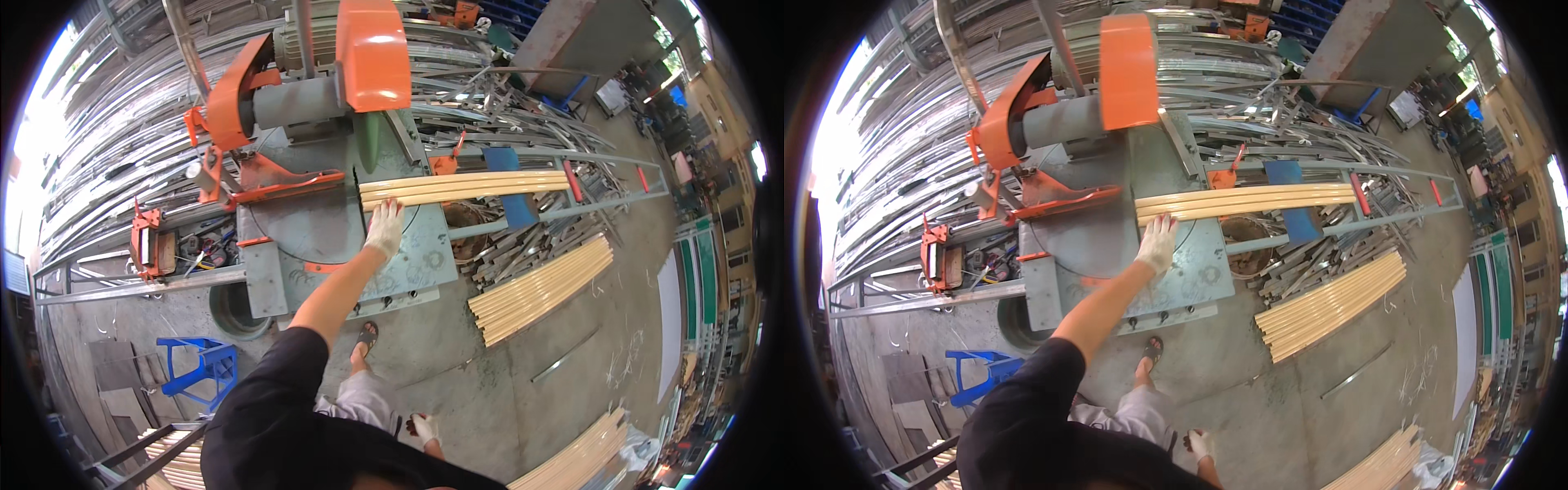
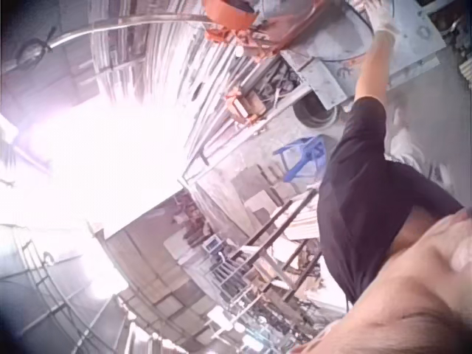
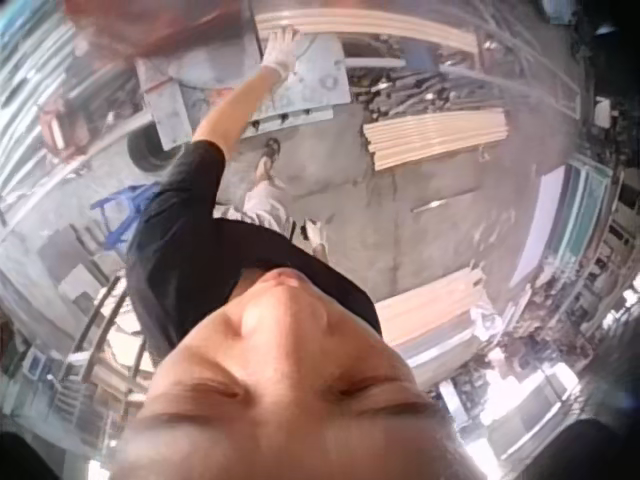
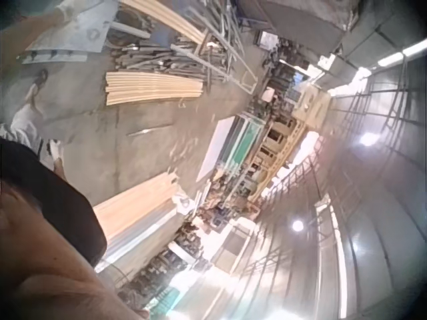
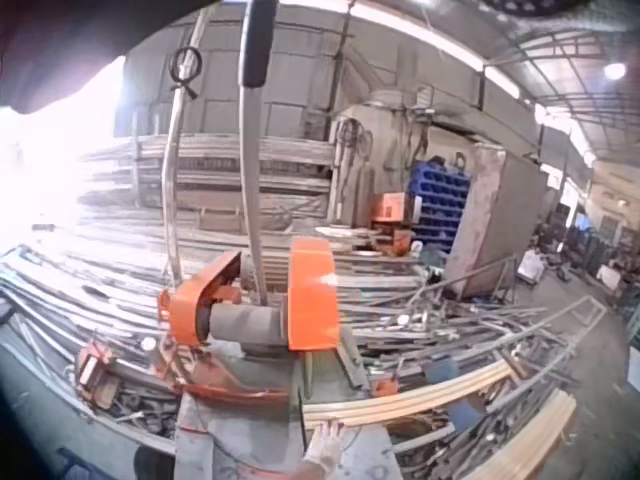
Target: The person picks up a bundle of metal tubes and places them into a circular saw machine. They operate the saw lever to cut the tubes and then remove the shortened tubes from the machine.
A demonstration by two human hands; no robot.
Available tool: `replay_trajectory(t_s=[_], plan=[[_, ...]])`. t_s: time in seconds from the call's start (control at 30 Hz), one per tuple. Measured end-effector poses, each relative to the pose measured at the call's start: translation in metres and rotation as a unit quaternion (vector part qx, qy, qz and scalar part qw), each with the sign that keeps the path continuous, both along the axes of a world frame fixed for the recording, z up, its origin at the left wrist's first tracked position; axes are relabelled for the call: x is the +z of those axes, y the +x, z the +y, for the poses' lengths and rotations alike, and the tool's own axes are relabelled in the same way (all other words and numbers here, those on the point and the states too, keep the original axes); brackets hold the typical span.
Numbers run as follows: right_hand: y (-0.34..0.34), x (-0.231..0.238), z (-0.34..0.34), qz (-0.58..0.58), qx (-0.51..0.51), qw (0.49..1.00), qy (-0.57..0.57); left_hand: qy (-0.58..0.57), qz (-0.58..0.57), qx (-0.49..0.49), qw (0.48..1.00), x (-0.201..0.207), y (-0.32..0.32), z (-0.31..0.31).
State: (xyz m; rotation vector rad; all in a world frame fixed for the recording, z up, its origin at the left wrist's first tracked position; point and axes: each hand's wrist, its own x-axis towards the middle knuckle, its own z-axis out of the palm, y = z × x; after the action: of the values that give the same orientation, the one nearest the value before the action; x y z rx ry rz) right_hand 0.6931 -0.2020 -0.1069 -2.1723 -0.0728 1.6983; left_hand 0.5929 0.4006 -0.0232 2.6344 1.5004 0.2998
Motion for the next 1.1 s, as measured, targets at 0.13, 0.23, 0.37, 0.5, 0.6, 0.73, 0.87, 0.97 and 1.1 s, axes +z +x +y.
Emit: replay_trajectory(t_s=[0.13, 0.23, 0.37, 0.5, 0.6, 0.73, 0.87, 0.97, 1.1], plan=[[0.014, 0.011, -0.019, -0.016, -0.091, 0.995, -0.023, 0.014, 0.108, 0.022, 0.994, -0.017, 0.066, 0.081], [0.013, 0.004, -0.053, 0.021, -0.151, 0.987, -0.049, -0.044, 0.134, -0.006, 0.990, -0.001, 0.094, 0.113], [0.010, -0.001, -0.071, 0.055, -0.103, 0.988, -0.104, -0.079, 0.167, 0.027, 0.982, 0.002, 0.091, 0.115], [0.027, 0.015, -0.032, 0.021, -0.066, 0.992, -0.105, -0.050, 0.104, 0.021, 0.993, 0.012, 0.085, 0.084], [0.034, 0.014, 0.004, -0.003, -0.029, 0.999, -0.043, -0.090, 0.091, 0.028, 0.991, 0.019, 0.063, 0.051], [0.036, 0.035, 0.065, -0.040, -0.025, 0.999, 0.011, -0.122, 0.048, 0.006, 0.991, 0.039, -0.028, 0.005], [0.020, 0.037, 0.111, -0.057, 0.017, 0.998, 0.029, -0.125, 0.034, 0.032, 0.991, 0.081, -0.172, -0.036], [-0.007, 0.038, 0.148, -0.058, 0.070, 0.995, 0.028, -0.114, 0.016, 0.032, 0.993, 0.097, -0.283, -0.052], [-0.061, 0.021, 0.166, -0.069, 0.139, 0.988, 0.018, -0.111, 0.018, 0.043, 0.993, 0.112, -0.427, -0.049]])
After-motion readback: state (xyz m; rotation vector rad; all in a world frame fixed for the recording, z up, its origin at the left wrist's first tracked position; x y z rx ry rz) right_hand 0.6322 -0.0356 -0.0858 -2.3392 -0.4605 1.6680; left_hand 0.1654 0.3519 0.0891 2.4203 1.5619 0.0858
